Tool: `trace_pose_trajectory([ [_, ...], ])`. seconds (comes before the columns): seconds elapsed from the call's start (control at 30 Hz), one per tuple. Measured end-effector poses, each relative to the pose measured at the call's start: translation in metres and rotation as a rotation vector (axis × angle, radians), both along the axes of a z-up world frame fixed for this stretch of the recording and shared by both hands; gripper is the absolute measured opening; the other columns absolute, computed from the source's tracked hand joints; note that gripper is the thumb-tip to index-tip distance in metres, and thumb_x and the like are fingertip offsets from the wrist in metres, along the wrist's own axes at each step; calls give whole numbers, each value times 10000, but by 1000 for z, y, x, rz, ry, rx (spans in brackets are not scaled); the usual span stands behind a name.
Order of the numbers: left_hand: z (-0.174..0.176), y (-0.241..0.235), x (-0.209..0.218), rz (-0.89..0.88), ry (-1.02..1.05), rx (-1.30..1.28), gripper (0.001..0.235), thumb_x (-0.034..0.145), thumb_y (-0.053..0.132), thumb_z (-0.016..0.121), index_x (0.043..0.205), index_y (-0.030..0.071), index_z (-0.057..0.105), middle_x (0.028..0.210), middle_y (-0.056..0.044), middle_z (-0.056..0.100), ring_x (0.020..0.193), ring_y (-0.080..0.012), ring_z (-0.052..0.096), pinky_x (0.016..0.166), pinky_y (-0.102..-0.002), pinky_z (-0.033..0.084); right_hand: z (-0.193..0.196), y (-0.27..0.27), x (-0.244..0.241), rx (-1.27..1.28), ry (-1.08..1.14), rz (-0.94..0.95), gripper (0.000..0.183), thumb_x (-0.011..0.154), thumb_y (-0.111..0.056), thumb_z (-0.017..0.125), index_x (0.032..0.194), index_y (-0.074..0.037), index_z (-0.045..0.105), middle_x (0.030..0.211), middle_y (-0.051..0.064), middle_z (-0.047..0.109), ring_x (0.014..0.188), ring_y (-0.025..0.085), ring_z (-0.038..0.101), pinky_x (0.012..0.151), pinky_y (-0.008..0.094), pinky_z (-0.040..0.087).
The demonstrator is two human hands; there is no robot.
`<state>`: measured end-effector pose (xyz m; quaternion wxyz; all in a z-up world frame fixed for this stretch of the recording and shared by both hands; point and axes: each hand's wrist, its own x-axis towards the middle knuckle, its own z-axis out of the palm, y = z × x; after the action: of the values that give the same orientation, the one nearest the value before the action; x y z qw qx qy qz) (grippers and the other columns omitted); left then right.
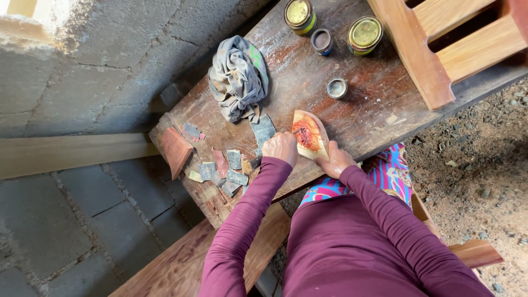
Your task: The person mixes a reddish substance on a wooden board using a small metal tool. They dip the tool into a small can to add more substance and continue mixing. The person then moves to a wooden chair and continues the mixing process on the board.
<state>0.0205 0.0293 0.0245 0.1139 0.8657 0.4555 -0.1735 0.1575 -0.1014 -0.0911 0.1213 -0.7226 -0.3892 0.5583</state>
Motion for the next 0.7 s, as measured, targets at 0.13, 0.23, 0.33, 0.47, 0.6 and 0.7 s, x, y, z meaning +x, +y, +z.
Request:
trace_pose_trajectory([
  [0.13,-1,-11,2,-3,15,-9,119,836,79,614,822,24,719,815,-212,718,732,-354,733,635,-434,584,4,-2,-1,-18,2,12,638,868,-474,686,1225,-1,450,1108,344,678,1064,511,655,957,537,493],
  [0.23,0,-17,-2,-80,-11,74,138,894,82,610,889,-19,704,838,-224,712,696,-342,733,590,-423,580,6,1,0,-30,12,10,652,863,-480,686,1223,9,446,1078,331,701,1046,499,673,958,529,503],
  [0.33,13,-11,-3,-117,-63,31,132,854,89,620,898,0,707,880,-225,713,713,-342,734,600,-427,578,4,2,0,-21,22,-6,669,837,-472,695,1241,-4,437,1077,315,704,1040,487,680,954,526,508],
  [0.47,15,6,-1,11,27,-32,131,863,136,629,839,55,729,809,-197,720,736,-361,734,631,-477,571,2,-3,-1,-7,-1,2,656,854,-468,699,1229,3,440,1101,332,686,1054,504,661,953,538,499],
  [0.6,6,12,6,36,89,-72,155,869,122,621,826,59,756,813,-208,729,739,-362,749,661,-458,596,11,3,1,-29,9,4,657,856,-468,698,1226,3,430,1105,341,679,1059,508,656,954,538,498],
  [0.7,8,10,8,-5,35,-52,154,851,100,625,800,51,762,801,-209,731,730,-365,748,658,-460,597,8,3,1,-31,9,10,658,857,-482,698,1204,11,436,1099,337,689,1059,509,656,946,541,500],
])
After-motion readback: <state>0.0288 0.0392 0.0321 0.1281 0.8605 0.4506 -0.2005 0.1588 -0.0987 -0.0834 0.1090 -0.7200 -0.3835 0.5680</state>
